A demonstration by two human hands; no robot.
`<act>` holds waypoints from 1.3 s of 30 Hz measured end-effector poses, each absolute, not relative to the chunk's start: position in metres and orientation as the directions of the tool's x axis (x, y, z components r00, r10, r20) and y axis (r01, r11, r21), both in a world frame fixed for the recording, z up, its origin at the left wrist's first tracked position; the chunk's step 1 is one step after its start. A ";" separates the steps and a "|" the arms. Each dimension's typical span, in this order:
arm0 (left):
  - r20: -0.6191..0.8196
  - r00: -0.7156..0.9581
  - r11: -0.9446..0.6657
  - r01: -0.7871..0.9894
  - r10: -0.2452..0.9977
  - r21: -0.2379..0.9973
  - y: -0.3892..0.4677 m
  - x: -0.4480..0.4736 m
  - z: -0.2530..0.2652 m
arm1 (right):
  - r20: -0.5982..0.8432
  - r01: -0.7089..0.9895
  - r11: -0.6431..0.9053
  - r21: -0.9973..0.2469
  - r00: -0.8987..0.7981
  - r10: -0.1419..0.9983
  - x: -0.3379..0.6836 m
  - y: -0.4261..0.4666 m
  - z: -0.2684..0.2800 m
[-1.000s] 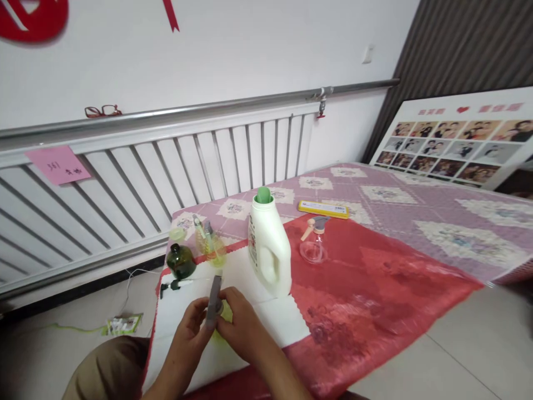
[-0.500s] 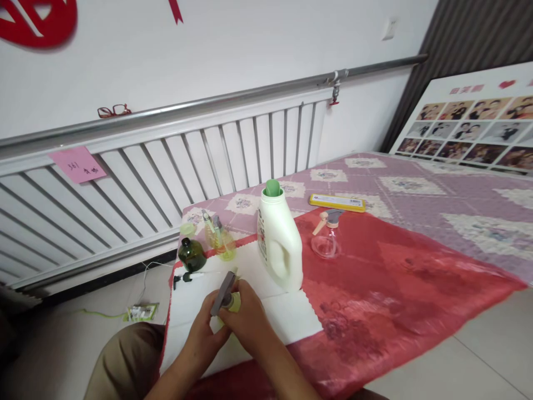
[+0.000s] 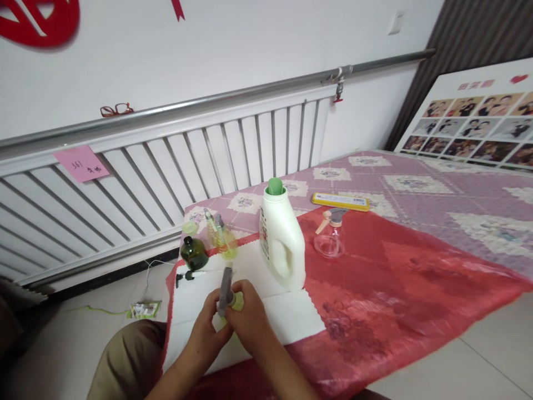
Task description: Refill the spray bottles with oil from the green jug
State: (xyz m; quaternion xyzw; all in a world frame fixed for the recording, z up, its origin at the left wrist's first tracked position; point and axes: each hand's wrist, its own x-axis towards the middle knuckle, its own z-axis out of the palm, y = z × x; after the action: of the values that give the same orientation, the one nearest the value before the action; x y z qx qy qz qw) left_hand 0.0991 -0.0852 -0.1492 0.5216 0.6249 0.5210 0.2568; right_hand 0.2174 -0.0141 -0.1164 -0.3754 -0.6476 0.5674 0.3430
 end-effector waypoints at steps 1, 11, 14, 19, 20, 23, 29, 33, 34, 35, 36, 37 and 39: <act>0.216 -0.322 -0.080 0.387 0.922 0.919 -0.085 0.099 -0.150 | 0.002 0.111 0.058 -0.992 -0.446 0.895 0.215 -0.016 -0.119; 0.212 -0.345 -0.066 0.388 0.914 0.919 -0.084 0.100 -0.152 | 0.140 -0.047 0.141 -0.989 -0.621 0.771 0.226 -0.012 -0.115; 0.215 -0.344 -0.071 0.387 0.914 0.919 -0.085 0.100 -0.150 | 0.081 0.016 0.108 -0.994 -0.551 0.830 0.223 -0.013 -0.116; 0.201 -0.330 -0.063 0.383 0.922 0.922 -0.086 0.100 -0.151 | -0.002 0.103 0.049 -0.994 -0.447 0.895 0.213 -0.018 -0.118; 0.200 -0.332 -0.062 0.383 0.922 0.922 -0.086 0.099 -0.152 | -0.014 0.109 0.039 -0.993 -0.450 0.893 0.213 -0.018 -0.117; 0.205 -0.337 -0.065 0.382 0.919 0.922 -0.086 0.099 -0.152 | -0.027 0.088 0.019 -0.996 -0.497 0.867 0.217 -0.016 -0.114; 0.235 -0.305 -0.098 0.405 0.923 0.909 -0.092 0.099 -0.164 | -0.040 0.128 0.041 -0.991 -0.574 0.818 0.225 -0.015 -0.122; 0.210 -0.302 -0.085 0.379 0.930 0.922 -0.099 0.096 -0.187 | -0.098 0.232 0.030 -0.972 -0.520 0.849 0.223 -0.022 -0.131; 0.211 -0.304 -0.087 0.373 0.929 0.924 -0.100 0.094 -0.192 | -0.098 0.244 0.037 -0.969 -0.517 0.850 0.223 -0.023 -0.133; 0.208 -0.301 -0.087 0.371 0.931 0.925 -0.101 0.091 -0.197 | -0.091 0.251 0.050 -0.967 -0.520 0.849 0.222 -0.025 -0.134; 0.205 -0.300 -0.084 0.370 0.932 0.925 -0.103 0.089 -0.201 | -0.083 0.254 0.062 -0.965 -0.524 0.847 0.222 -0.025 -0.134; 0.192 -0.287 -0.076 0.369 0.938 0.926 -0.105 0.086 -0.203 | -0.076 0.256 0.073 -0.964 -0.528 0.846 0.223 -0.026 -0.135; 0.140 -0.245 -0.046 0.355 0.959 0.934 -0.108 0.081 -0.205 | -0.063 0.258 0.089 -0.962 -0.527 0.847 0.224 -0.026 -0.136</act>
State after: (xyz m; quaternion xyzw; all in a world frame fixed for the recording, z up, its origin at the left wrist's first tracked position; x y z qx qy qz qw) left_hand 0.0806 -0.1079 -0.2049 0.5314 0.6182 0.4903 0.3084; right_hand 0.2240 -0.0257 -0.1362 -0.4028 -0.6860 0.5414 0.2721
